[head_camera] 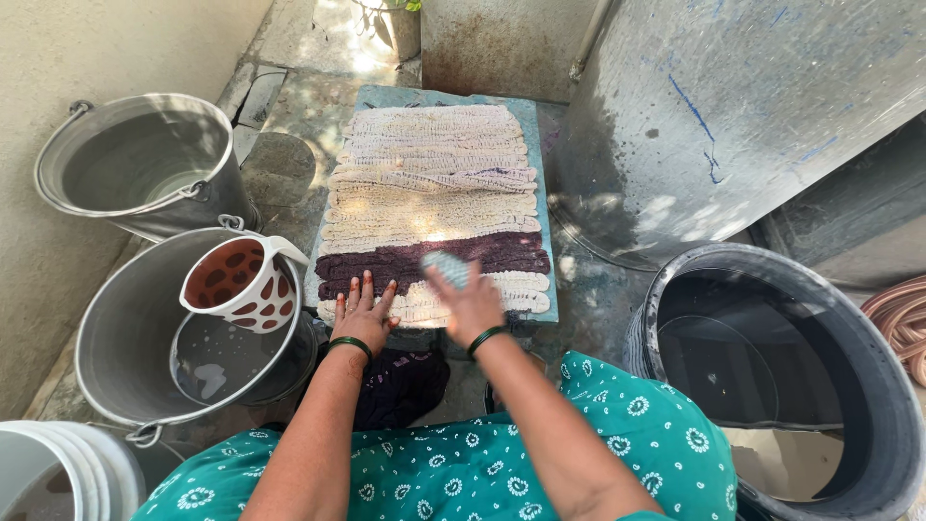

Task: The person scrubs a small rug using a brush and water from a bucket, then uses a small mug to pour more water onto it.

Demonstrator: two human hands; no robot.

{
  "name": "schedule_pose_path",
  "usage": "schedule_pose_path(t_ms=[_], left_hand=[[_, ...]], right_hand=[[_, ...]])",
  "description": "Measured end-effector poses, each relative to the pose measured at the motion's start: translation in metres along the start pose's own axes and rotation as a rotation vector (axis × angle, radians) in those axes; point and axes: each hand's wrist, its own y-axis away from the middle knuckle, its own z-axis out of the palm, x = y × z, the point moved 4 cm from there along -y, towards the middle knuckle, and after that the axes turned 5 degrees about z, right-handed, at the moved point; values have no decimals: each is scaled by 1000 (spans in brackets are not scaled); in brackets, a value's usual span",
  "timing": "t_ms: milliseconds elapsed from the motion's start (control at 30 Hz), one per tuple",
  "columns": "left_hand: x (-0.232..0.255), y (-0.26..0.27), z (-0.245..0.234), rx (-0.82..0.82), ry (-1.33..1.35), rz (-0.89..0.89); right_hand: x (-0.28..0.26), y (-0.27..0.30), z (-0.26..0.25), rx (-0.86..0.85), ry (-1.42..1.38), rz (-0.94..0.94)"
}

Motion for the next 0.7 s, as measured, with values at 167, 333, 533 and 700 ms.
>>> schedule_pose_path(t_ms=[167,333,533,700], left_hand=[[0,1,-2,-7,15,-4],[4,3,-3,-4,-8,-18],[5,4,-4,-36,-1,-47],[3,4,-3,-35,-3,-40]], right_hand=[[132,-44,-41,94,123,464],[128,-42,-28,60,-122,580],[-7,-4,8,87,195,-242],[67,-46,-13,-57,-115,327]])
